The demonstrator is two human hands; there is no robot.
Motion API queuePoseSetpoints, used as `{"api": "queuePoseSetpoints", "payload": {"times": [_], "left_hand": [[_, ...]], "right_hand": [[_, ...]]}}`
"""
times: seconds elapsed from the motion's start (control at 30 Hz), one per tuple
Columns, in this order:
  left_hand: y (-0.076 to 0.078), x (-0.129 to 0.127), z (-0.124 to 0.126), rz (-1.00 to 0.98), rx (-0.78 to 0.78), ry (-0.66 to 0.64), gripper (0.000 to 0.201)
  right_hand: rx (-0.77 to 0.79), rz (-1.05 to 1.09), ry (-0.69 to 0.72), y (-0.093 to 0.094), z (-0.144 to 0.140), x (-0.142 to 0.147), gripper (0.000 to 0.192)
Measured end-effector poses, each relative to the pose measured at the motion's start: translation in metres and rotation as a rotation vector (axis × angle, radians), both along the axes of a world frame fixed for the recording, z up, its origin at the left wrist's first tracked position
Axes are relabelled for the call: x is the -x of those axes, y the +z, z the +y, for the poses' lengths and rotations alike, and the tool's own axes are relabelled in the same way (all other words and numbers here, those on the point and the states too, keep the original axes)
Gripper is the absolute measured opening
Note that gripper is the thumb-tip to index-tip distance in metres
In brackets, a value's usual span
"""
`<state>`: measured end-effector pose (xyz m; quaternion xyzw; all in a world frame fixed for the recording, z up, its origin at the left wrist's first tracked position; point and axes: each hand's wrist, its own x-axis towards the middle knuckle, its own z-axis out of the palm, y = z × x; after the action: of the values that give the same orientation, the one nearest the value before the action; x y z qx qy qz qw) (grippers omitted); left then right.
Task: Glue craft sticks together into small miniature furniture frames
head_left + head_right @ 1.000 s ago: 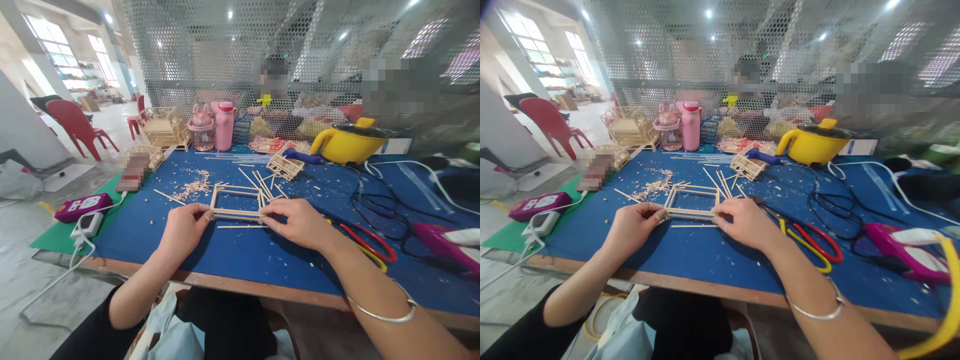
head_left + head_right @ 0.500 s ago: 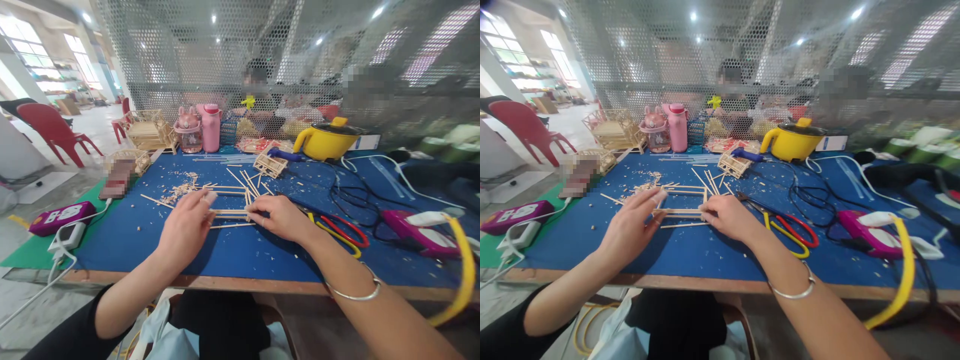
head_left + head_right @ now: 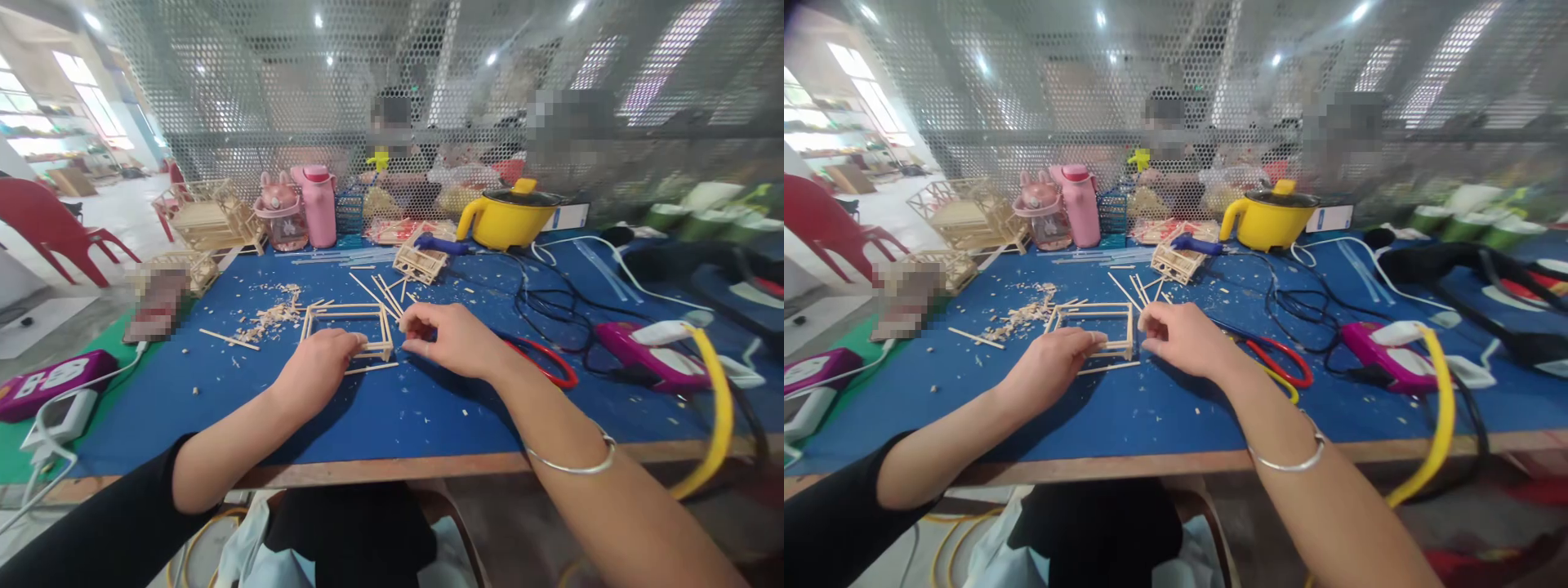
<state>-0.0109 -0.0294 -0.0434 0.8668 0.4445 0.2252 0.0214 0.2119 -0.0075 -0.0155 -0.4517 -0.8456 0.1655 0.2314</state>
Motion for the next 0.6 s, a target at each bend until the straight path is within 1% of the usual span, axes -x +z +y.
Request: {"api": "queuePoseSetpoints", "payload": {"times": [0.1,0.2,0.3,0.4,0.6], "left_hand": [[0.0020,-0.0016,0.0014,-0.005,0.031,0.002,0.031],[0.0034,-0.0025,0.0022,-0.016,0.066,0.011,0.030],[0.0043,-0.0023,0.0020,-0.011,0.074,0.021,0.026],[0.0055,-0.0019,0.0009,0.024,0.044,0.024,0.024],[0.0071,-0.0046,-0.0027,0.064,-0.001,0.005,0.025]], "right_hand": [[0.010,-0.041,0.038,-0.0008,-0.0006,0.0012,0.004],[0.025,-0.030,0.068,-0.0021,-0.0011,0.0037,0.009],[-0.036,0.021,0.014,-0.0020,0.0010,0.0009,0.012],[-0.120,0.063,-0.047,-0.0014,0.0042,-0.0033,0.010],[-0.155,0.047,-0.036,-0.0027,0.0057,-0.0014,0.016]]}}
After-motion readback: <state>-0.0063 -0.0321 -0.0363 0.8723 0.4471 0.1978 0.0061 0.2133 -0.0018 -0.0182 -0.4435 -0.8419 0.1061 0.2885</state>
